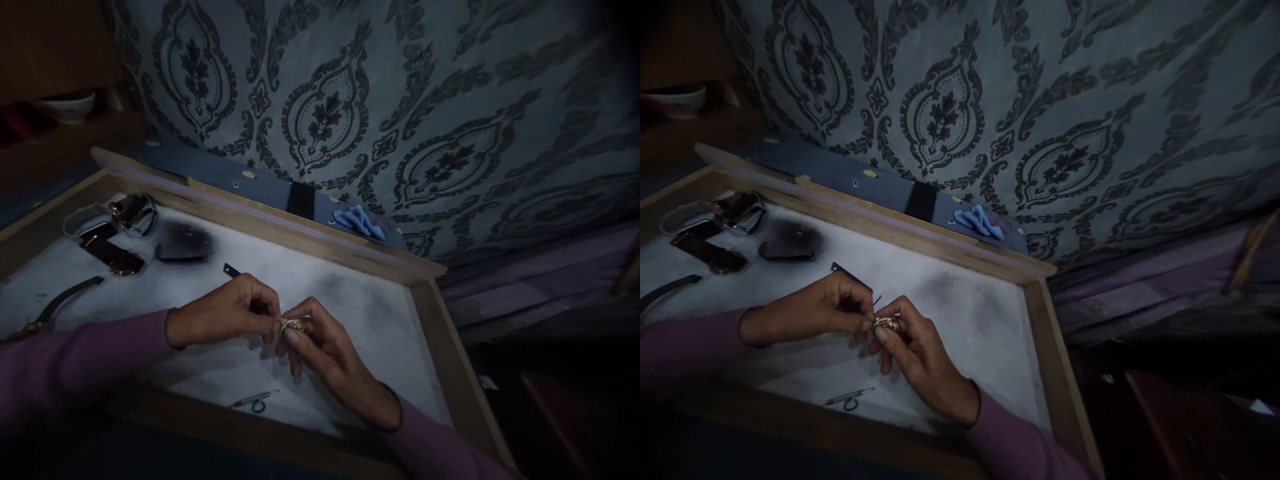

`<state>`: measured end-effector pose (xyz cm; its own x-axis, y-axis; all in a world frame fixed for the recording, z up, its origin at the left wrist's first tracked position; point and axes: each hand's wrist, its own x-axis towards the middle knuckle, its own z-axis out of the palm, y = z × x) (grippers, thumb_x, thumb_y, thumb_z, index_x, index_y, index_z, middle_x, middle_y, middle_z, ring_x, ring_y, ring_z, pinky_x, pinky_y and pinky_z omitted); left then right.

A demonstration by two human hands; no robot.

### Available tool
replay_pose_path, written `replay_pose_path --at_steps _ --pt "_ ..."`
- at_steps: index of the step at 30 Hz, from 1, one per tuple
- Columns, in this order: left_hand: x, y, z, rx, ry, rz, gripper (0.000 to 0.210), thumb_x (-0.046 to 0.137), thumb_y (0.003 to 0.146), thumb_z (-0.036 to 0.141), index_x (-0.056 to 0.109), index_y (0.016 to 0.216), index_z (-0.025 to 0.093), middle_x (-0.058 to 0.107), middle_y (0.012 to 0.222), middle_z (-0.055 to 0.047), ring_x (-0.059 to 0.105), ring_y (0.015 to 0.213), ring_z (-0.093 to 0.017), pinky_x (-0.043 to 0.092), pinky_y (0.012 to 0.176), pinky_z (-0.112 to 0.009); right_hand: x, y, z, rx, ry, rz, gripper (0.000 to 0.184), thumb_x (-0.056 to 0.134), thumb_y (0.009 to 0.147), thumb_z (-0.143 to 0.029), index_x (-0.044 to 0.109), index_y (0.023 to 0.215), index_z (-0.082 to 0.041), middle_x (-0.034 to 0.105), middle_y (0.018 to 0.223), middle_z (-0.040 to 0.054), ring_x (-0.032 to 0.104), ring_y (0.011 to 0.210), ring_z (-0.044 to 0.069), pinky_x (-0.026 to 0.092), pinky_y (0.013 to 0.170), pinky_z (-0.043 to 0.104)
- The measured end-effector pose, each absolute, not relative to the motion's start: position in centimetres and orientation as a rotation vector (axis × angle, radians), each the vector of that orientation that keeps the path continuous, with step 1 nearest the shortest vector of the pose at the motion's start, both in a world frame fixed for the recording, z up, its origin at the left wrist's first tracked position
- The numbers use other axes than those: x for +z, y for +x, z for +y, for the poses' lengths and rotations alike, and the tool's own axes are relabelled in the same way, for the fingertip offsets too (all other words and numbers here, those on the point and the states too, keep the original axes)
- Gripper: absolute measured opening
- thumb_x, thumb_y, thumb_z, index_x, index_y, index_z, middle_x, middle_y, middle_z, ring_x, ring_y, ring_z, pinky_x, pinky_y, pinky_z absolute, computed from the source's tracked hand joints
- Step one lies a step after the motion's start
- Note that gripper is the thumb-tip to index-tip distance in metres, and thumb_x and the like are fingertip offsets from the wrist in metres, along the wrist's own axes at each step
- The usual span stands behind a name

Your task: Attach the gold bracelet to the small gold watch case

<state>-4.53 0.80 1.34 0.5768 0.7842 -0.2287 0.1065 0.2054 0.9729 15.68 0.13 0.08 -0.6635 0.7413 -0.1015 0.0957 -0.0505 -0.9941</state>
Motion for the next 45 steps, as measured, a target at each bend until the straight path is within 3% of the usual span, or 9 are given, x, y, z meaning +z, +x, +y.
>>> replay_pose_path --at_steps 14,28,34,37,41,45 --pt "1.1 -4.9 1.0 0.454 1.286 0.882 0.020 0.060 0.081 0.033 0.062 0.073 0.015 0.067 0.069 -0.003 0.057 0.059 -0.011 0.041 0.053 -0.021 0.1 15.6 0.3 1.787 -0.934 -1.772 0.016 0.052 0.096 -0.036 0.052 0.094 -0.020 0.061 0.072 0.0003 0.049 0.049 0.008 0.040 0.044 0.021" --pt "0.6 -5.0 1.1 0.448 1.164 0.837 0.015 0.063 0.079 0.028 0.063 0.073 0.014 0.069 0.068 -0.003 0.062 0.060 -0.011 0.044 0.055 -0.020 -0.3 15.7 0.4 1.860 -0.889 -1.717 0.015 0.053 0.096 -0.034 0.052 0.096 -0.020 0.062 0.074 0.0013 0.054 0.056 0.009 0.042 0.044 0.018" --pt "0.3 -5.1 1.2 0.426 1.195 0.847 0.013 0.060 0.083 0.025 0.062 0.077 0.013 0.067 0.069 -0.003 0.061 0.062 -0.012 0.046 0.057 -0.021 -0.5 15.5 0.5 1.889 -0.917 -1.662 0.018 0.058 0.093 -0.035 0.051 0.098 -0.019 0.063 0.071 -0.0001 0.051 0.050 0.008 0.041 0.044 0.019" --pt "0.4 -6.0 0.5 0.391 1.439 0.897 0.006 0.058 0.083 0.014 0.062 0.079 0.014 0.062 0.069 0.001 0.058 0.063 -0.011 0.044 0.058 -0.020 -0.4 15.5 0.7 1.894 -0.948 -1.646 0.017 0.058 0.093 -0.034 0.051 0.096 -0.019 0.064 0.068 -0.0015 0.050 0.048 0.007 0.040 0.046 0.019" --pt "1.1 -7.5 -0.8 0.134 1.907 0.738 0.018 0.060 0.080 -0.001 0.066 0.081 0.016 0.065 0.079 0.002 0.059 0.072 -0.011 0.042 0.067 -0.019 -0.3 15.4 0.9 1.872 -0.996 -1.621 0.017 0.059 0.092 -0.033 0.051 0.094 -0.018 0.064 0.067 -0.0011 0.049 0.046 0.006 0.038 0.046 0.020" --pt "1.3 -7.9 -1.3 0.048 2.094 0.636 0.019 0.063 0.082 0.000 0.066 0.082 0.018 0.068 0.086 -0.001 0.062 0.081 -0.014 0.042 0.071 -0.020 -0.3 15.3 0.9 1.877 -1.023 -1.635 0.017 0.058 0.092 -0.034 0.051 0.094 -0.018 0.064 0.067 -0.0009 0.049 0.047 0.007 0.038 0.046 0.021"
